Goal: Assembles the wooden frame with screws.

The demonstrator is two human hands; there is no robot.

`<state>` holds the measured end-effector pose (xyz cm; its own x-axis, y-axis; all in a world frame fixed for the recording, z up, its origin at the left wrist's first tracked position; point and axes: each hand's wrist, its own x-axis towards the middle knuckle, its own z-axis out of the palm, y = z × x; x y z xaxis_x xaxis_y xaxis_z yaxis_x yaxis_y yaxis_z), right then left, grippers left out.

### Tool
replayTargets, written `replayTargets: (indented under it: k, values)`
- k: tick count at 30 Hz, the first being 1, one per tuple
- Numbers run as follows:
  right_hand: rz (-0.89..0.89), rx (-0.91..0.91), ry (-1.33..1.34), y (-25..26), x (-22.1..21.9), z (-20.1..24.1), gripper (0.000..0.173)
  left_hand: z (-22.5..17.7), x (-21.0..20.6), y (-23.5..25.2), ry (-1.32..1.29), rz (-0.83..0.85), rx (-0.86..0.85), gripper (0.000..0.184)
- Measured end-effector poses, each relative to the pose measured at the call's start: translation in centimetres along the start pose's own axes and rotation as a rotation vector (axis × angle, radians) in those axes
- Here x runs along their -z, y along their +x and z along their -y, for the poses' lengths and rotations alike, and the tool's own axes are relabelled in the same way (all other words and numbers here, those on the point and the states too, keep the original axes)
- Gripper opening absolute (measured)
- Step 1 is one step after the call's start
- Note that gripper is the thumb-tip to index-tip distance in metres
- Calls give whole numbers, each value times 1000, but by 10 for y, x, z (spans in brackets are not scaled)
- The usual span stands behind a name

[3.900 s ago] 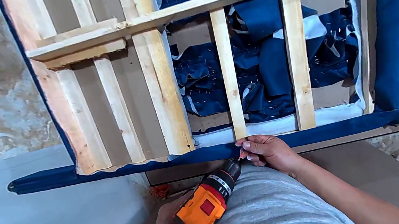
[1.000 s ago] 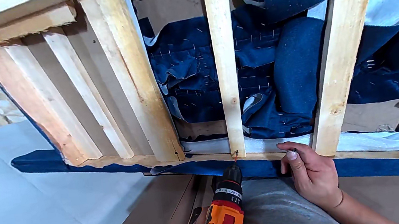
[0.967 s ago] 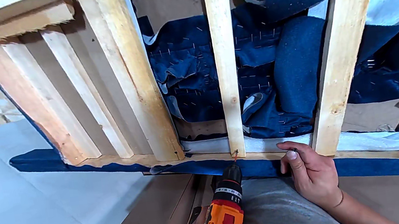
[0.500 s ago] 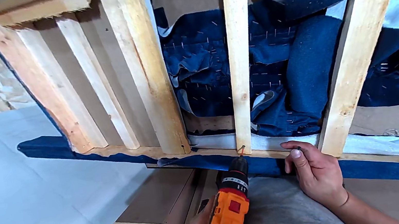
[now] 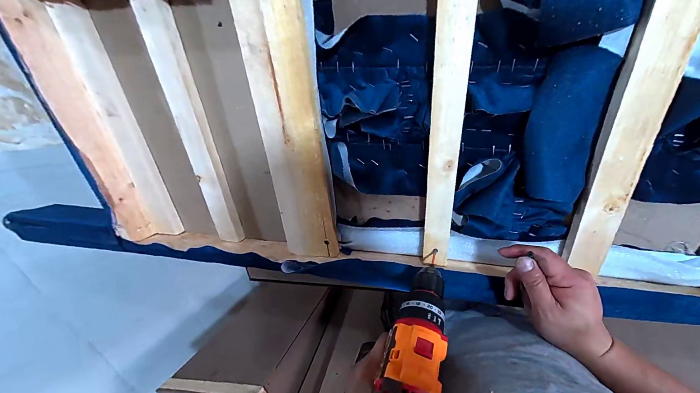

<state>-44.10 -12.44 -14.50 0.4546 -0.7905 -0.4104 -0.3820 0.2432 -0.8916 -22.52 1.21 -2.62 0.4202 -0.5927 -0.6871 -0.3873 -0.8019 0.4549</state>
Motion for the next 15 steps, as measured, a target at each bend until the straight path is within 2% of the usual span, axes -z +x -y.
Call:
replayTargets:
  k: [4, 11, 13, 15]
  values:
    - [9, -26, 18, 2, 0, 0, 33, 7, -4, 0, 16, -11, 12, 43]
    - [-37, 55, -12, 2, -3, -1, 32, 21, -13, -2, 55, -65, -121, 49]
    - [-24, 31, 40, -4, 0, 2, 30, 20, -12, -10, 116, -58, -93, 45]
    - [-11, -27, 147, -3, 6, 7, 27, 6, -5, -16, 32, -49, -1, 44]
